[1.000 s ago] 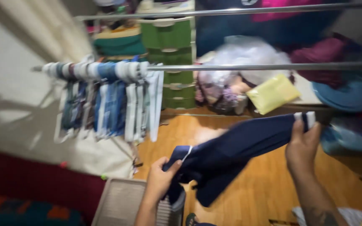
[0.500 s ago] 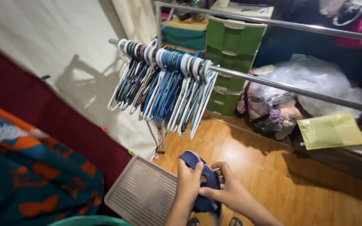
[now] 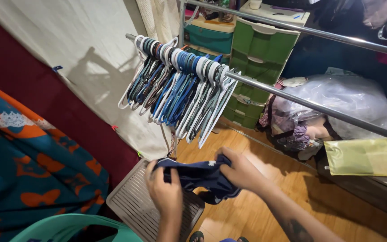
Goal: Hanging various items of clothing on a drying rack.
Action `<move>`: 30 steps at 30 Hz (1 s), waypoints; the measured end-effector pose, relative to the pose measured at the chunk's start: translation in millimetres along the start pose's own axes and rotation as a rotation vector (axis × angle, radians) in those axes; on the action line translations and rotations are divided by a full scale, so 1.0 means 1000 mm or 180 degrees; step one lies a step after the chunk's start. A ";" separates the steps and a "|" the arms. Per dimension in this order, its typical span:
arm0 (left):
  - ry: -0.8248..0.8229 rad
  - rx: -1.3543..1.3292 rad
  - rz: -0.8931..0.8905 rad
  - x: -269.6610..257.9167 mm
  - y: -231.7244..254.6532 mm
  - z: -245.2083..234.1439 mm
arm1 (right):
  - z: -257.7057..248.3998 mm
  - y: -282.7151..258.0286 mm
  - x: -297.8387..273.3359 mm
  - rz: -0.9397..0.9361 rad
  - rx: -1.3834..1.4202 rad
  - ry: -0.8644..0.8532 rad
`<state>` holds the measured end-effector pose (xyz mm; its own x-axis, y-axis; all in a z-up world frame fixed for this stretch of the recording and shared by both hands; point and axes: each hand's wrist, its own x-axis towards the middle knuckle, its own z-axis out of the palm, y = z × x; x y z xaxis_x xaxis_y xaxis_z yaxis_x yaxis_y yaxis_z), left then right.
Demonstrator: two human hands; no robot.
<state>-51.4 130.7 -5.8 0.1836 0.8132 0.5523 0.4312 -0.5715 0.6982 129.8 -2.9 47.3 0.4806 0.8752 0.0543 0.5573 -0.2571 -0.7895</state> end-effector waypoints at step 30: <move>-0.3618 -0.0733 0.0380 0.013 0.055 0.004 | -0.050 0.154 -0.044 0.1342 0.3141 0.2871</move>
<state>-21.4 110.7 38.1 0.9483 0.3163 -0.0247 0.2085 -0.5627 0.8000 228.6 -101.4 -46.3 0.9644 0.1471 -0.2199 -0.2545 0.2889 -0.9229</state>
